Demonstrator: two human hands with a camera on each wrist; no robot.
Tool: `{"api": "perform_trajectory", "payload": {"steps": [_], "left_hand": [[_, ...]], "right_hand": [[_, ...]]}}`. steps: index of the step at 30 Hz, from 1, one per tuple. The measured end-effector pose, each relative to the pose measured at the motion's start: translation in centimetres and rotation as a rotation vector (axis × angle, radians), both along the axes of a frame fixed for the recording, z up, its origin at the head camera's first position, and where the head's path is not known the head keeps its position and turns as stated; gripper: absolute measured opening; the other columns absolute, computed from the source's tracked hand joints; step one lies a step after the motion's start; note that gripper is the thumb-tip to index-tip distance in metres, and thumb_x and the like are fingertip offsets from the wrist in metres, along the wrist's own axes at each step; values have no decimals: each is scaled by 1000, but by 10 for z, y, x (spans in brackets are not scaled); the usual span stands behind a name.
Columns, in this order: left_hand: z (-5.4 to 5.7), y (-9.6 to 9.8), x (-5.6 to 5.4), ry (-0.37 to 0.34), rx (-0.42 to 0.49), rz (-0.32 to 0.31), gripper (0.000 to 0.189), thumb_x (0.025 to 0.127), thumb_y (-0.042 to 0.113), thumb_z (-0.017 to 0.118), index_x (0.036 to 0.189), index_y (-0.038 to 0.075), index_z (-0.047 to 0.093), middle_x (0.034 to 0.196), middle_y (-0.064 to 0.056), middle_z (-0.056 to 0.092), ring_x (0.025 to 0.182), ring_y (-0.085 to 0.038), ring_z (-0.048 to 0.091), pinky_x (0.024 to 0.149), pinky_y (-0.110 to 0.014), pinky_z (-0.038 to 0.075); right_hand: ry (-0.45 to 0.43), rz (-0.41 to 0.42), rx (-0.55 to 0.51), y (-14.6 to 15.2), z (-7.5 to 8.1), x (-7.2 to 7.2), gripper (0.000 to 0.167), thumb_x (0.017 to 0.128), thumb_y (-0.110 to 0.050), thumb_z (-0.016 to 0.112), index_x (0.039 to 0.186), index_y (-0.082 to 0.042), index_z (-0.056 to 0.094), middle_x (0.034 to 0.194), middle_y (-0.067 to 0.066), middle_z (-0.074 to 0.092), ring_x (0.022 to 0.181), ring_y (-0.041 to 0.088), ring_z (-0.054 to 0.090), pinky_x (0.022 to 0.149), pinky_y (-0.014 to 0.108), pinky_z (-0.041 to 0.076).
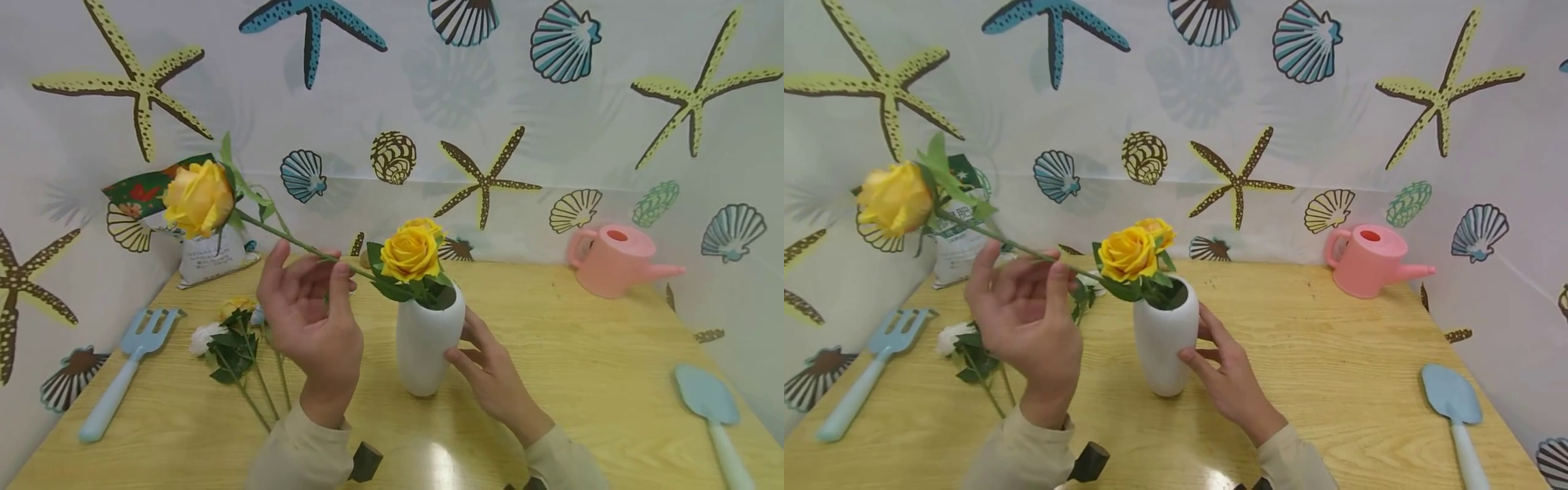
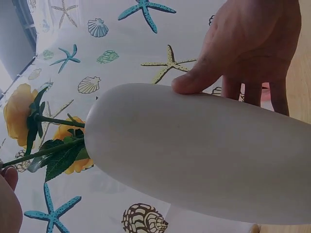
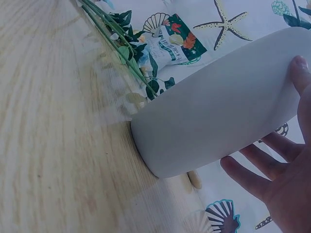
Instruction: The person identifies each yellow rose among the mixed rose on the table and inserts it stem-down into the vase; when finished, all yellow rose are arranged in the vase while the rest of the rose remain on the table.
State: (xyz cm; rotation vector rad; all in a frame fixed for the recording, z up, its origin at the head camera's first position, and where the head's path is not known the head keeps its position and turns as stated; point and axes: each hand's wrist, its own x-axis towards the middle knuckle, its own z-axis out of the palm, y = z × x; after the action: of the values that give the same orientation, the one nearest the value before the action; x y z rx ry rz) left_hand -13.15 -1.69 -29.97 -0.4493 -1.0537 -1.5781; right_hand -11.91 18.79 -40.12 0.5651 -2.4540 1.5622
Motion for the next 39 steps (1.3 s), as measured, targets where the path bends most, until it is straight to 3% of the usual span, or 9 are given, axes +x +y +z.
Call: {"api": "perform_trajectory", "payload": {"steps": [3,9,16,20,26,29,33,39], "left_hand": [[-3,3,-2,-16,-67,5,47,93,-6,66,130,-18,41,97,-13,66,84,-18,69,70,-23,57],[-10,7,-2,-64,-226,-21,44,90,-15,63,127,-21,39,92,-31,61,87,-15,67,77,-21,57],[-16,11,0,-93,-388,-8,45,85,-19,68,124,-17,45,89,-26,65,75,-27,64,80,-19,56],[-18,12,0,-99,-418,11,43,83,-18,70,121,-14,51,87,-23,66,72,-28,63,78,-18,56],[-14,9,3,-77,-351,-77,29,83,-19,66,111,-19,55,96,-26,63,81,-20,66,79,-18,56],[-11,8,6,-81,-273,-158,21,88,-13,65,105,-22,55,102,-15,66,90,-13,67,82,-20,58],[-7,7,9,-133,-155,-264,32,95,4,68,102,-24,55,103,3,67,84,-12,67,77,-22,59],[-3,11,9,-216,-9,-307,25,90,10,76,101,-7,61,93,5,69,73,-12,67,66,-23,58]], "right_hand": [[11,1,4,0,1,-1,69,100,-12,63,159,-22,30,149,13,52,125,35,60,96,40,56],[19,4,8,0,2,-1,69,100,-12,63,159,-21,30,151,13,50,126,35,59,97,39,56],[5,1,10,-2,3,0,68,100,-13,62,159,-20,29,152,13,49,127,36,58,98,41,55],[-7,2,8,-2,4,1,68,100,-13,62,159,-20,28,152,14,48,128,37,58,98,45,55],[-1,0,9,-3,5,2,69,100,-12,63,159,-18,29,151,15,49,127,37,58,98,45,55],[0,-2,11,-3,5,2,69,100,-12,63,159,-18,29,152,15,49,128,37,58,98,46,55],[-5,-5,13,-2,4,2,69,100,-13,62,159,-18,29,152,15,49,128,37,58,98,47,55],[-3,1,14,-1,3,2,68,100,-13,62,159,-18,29,148,15,52,126,37,59,97,49,55]]}}
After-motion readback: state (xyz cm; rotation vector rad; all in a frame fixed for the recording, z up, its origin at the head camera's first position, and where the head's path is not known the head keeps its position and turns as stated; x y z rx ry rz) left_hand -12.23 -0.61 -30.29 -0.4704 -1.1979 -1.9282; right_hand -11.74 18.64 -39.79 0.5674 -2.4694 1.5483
